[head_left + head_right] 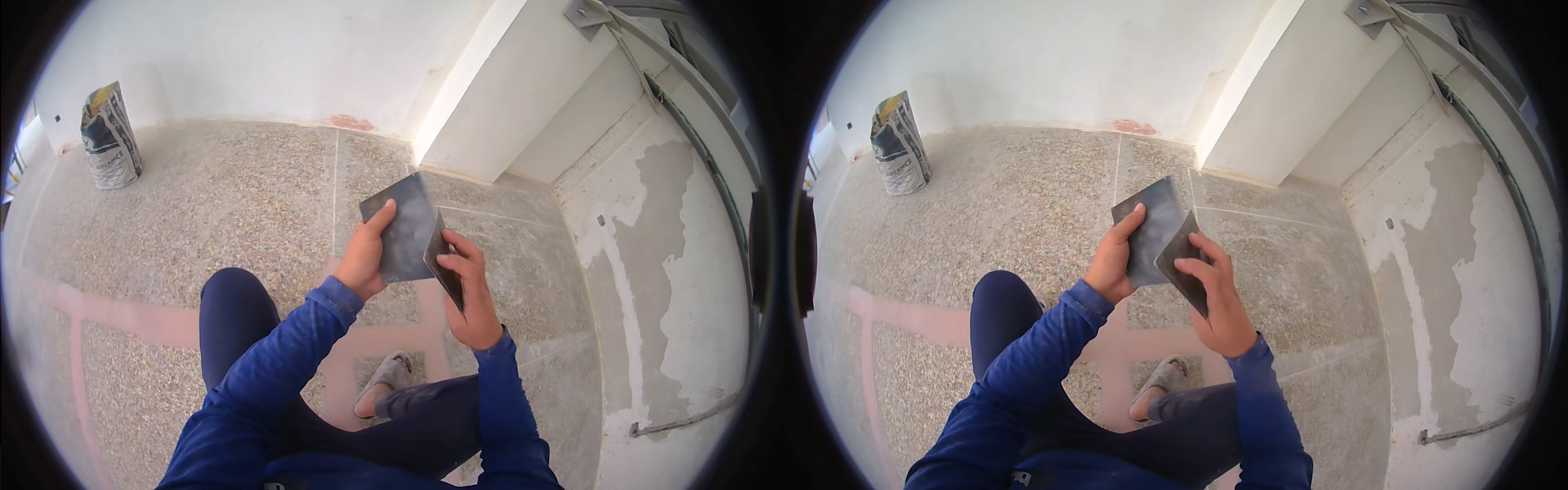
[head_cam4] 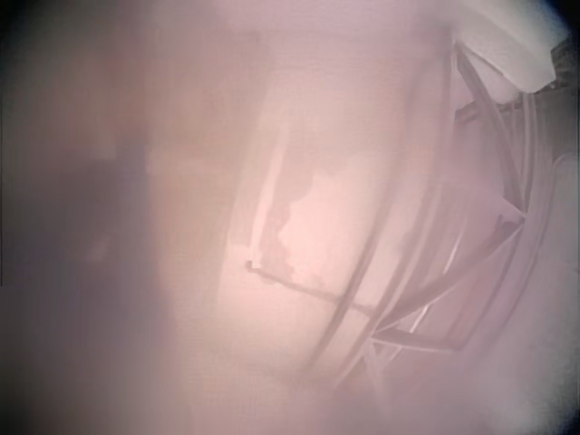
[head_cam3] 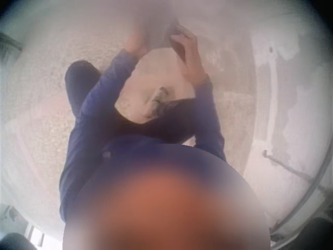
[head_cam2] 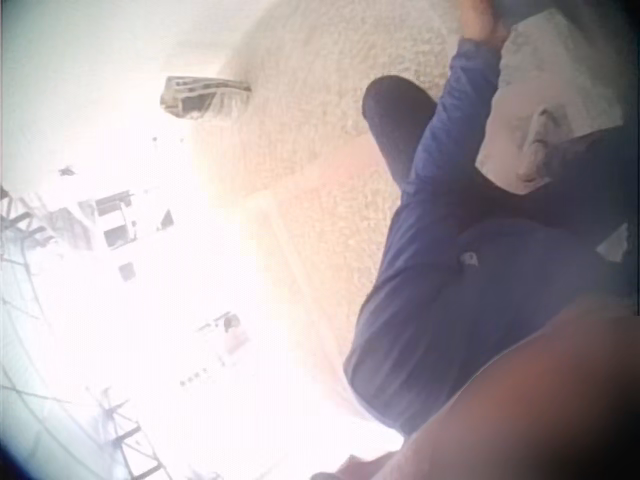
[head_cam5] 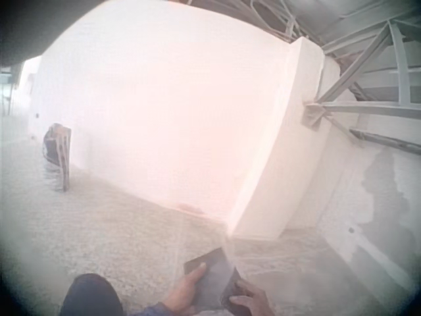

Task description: The person kneels on a tiled floor and uses two sanding blocks to rub the grout lines and tile surfaces. They repeatedly move the blocks back and forth along the seams and occasionally inspect the blocks.

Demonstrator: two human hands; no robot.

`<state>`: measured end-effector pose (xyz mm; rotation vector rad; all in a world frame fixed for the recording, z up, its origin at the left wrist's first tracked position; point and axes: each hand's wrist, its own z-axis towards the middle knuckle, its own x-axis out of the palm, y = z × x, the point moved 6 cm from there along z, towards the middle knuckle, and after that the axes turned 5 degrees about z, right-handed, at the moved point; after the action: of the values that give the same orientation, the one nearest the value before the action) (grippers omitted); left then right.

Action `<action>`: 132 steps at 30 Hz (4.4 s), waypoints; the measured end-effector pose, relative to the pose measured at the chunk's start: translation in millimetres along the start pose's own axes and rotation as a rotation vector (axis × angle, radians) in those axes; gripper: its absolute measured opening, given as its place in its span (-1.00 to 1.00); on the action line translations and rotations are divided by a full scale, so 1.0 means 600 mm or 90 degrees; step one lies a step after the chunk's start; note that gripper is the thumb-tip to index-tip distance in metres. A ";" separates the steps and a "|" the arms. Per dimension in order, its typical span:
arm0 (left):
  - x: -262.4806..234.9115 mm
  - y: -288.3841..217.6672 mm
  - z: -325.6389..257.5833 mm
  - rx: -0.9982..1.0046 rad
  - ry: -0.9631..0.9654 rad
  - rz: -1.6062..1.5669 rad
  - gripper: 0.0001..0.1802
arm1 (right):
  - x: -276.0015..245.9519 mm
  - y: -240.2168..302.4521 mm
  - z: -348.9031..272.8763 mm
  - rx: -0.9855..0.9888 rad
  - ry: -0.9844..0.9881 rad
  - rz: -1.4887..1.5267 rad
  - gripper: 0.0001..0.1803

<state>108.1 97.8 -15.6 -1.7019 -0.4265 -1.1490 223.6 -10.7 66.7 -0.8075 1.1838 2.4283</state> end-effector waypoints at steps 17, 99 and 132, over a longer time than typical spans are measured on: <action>-0.009 -0.039 -0.031 -0.064 -0.042 0.043 -0.50 | -0.068 -0.214 -0.023 0.284 -0.369 0.722 -0.49; 0.040 0.106 -0.068 -0.275 -0.011 0.084 -0.59 | -0.003 -0.261 -0.022 0.339 -0.285 0.895 -0.41; -0.129 -0.246 0.083 0.189 -0.264 0.192 -0.65 | -0.112 -0.251 -0.061 0.119 -0.108 1.089 -0.54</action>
<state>-11.7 223.6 -4.6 -1.6666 -0.5428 -0.4845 365.8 48.8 -2.5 0.9719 2.5535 3.1190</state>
